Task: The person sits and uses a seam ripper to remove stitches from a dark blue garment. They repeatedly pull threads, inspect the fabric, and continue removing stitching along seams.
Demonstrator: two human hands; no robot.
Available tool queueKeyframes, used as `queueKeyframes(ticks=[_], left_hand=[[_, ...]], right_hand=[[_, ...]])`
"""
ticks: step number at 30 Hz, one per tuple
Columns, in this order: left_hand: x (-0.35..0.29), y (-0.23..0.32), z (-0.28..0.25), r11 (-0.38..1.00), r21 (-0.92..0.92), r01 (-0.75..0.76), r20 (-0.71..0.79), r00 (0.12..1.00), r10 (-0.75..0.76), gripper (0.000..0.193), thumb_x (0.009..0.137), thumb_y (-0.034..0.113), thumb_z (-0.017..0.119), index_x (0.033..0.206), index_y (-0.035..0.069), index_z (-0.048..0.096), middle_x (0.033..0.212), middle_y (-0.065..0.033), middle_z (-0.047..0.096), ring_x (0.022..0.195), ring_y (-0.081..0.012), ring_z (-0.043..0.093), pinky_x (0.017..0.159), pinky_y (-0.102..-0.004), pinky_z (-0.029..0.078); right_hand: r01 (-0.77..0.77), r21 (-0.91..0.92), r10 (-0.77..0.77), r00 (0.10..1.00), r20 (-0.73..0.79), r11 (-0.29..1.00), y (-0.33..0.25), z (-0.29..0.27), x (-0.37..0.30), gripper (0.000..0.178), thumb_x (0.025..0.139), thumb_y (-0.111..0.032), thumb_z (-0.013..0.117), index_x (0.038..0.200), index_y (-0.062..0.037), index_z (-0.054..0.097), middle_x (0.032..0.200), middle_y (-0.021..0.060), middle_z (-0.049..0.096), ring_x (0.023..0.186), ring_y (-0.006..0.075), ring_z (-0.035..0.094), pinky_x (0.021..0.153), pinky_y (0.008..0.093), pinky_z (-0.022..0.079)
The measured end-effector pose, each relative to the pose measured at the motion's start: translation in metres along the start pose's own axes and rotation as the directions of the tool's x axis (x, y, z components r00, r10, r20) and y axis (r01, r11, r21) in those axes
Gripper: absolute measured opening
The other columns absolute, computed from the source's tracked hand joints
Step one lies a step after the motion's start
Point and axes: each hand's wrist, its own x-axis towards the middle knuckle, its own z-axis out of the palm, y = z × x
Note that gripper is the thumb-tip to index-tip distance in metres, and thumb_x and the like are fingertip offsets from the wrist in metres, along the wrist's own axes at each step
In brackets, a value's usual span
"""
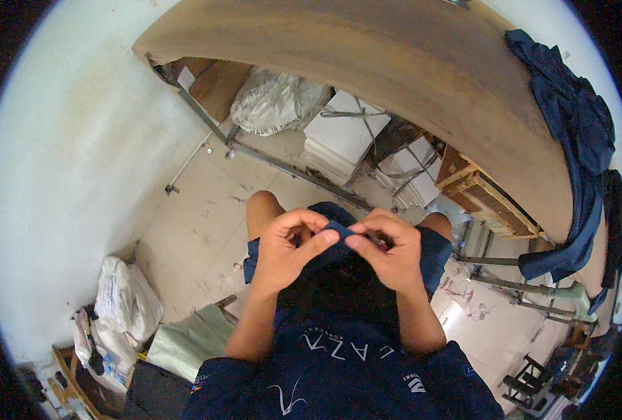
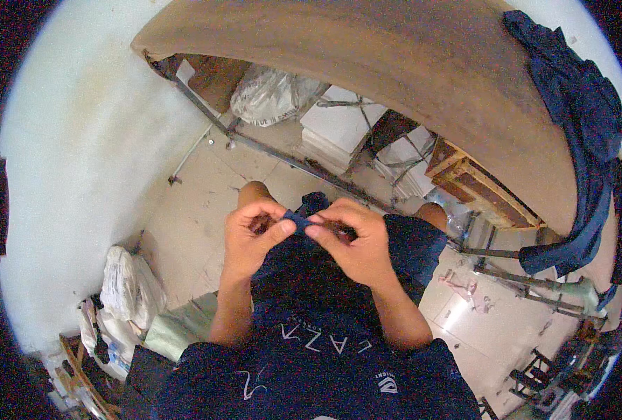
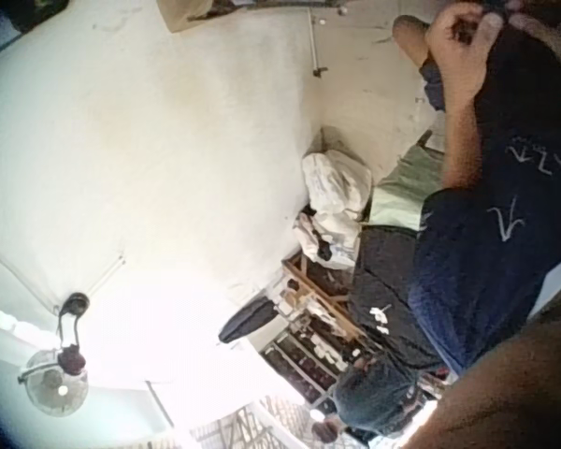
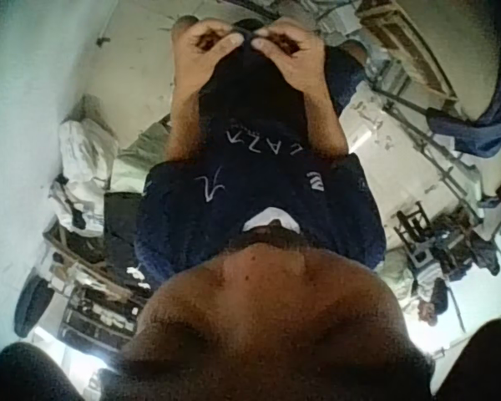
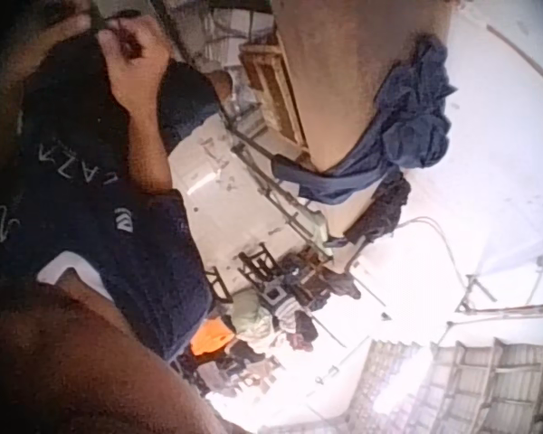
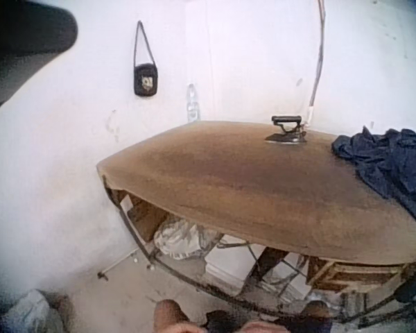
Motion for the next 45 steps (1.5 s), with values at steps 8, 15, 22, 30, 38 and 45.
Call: queueKeyframes(ticks=[8,15,22,30,38,45], left_hand=[[0.019,-0.031,0.000,0.739,0.655,-0.156,-0.193,0.911,0.364,0.014,0.079,0.000,0.074,0.092,0.007,0.071,0.086,-0.0047,0.062,0.061,-0.0116,0.053,0.054,-0.0233,0.042],[0.009,-0.049,0.004,0.913,-0.338,-0.227,-0.154,0.971,0.184,0.020,0.095,-0.003,0.056,0.111,0.007,0.049,0.100,-0.0041,0.056,0.084,-0.0084,0.055,0.075,-0.0223,0.049],[-0.008,-0.067,-0.021,0.683,-0.715,0.148,0.109,0.989,-0.099,0.023,0.092,0.011,0.063,0.101,0.011,0.042,0.096,-0.0105,0.054,0.086,-0.0178,0.053,0.075,-0.0277,0.047],[-0.023,-0.015,-0.002,0.713,-0.698,-0.064,0.044,0.990,0.132,0.016,0.089,0.005,0.063,0.093,0.009,0.048,0.088,-0.0097,0.054,0.079,-0.0171,0.051,0.072,-0.0285,0.043],[-0.051,0.016,0.013,0.926,0.091,-0.367,0.425,0.855,0.297,0.015,0.081,-0.002,0.068,0.094,0.005,0.066,0.090,-0.0139,0.059,0.078,-0.0262,0.060,0.066,-0.0302,0.048],[-0.064,-0.015,0.064,0.899,0.056,-0.435,0.243,0.879,0.410,0.018,0.084,-0.003,0.067,0.100,0.004,0.064,0.087,-0.0151,0.058,0.074,-0.0271,0.059,0.063,-0.0328,0.048]], right_hand=[[0.417,-0.277,-0.453,0.888,-0.077,0.866,-0.008,-0.004,-0.009,0.032,0.058,-0.002,0.077,0.089,-0.0094,0.072,0.069,0.0053,0.059,0.056,0.0186,0.056,0.049,0.0290,0.042],[0.553,-0.239,-0.537,0.833,0.132,0.798,-0.001,0.047,-0.044,0.034,0.061,-0.007,0.076,0.095,-0.0051,0.073,0.072,0.0006,0.059,0.056,0.0140,0.057,0.046,0.0274,0.039],[0.241,0.199,-0.274,0.949,0.155,0.950,-0.005,0.032,-0.027,0.043,0.068,-0.026,0.090,0.103,-0.0076,0.072,0.066,-0.0015,0.055,0.050,0.0048,0.044,0.043,0.0210,0.030],[-0.143,0.356,-0.070,0.850,0.522,0.923,0.025,0.014,0.045,0.054,0.077,-0.018,0.078,0.126,-0.0024,0.061,0.114,0.0048,0.062,0.064,0.0035,0.045,0.052,0.0187,0.031],[0.062,0.155,-0.107,0.948,0.299,0.986,0.047,-0.004,0.042,0.032,0.063,0.010,0.058,0.091,-0.0020,0.068,0.089,0.0035,0.065,0.083,0.0120,0.059,0.074,0.0269,0.047],[-0.437,0.046,0.435,0.899,0.047,0.898,0.056,-0.025,0.008,0.021,0.077,-0.004,0.069,0.097,-0.0025,0.063,0.085,0.0000,0.061,0.079,0.0099,0.056,0.070,0.0243,0.046]])
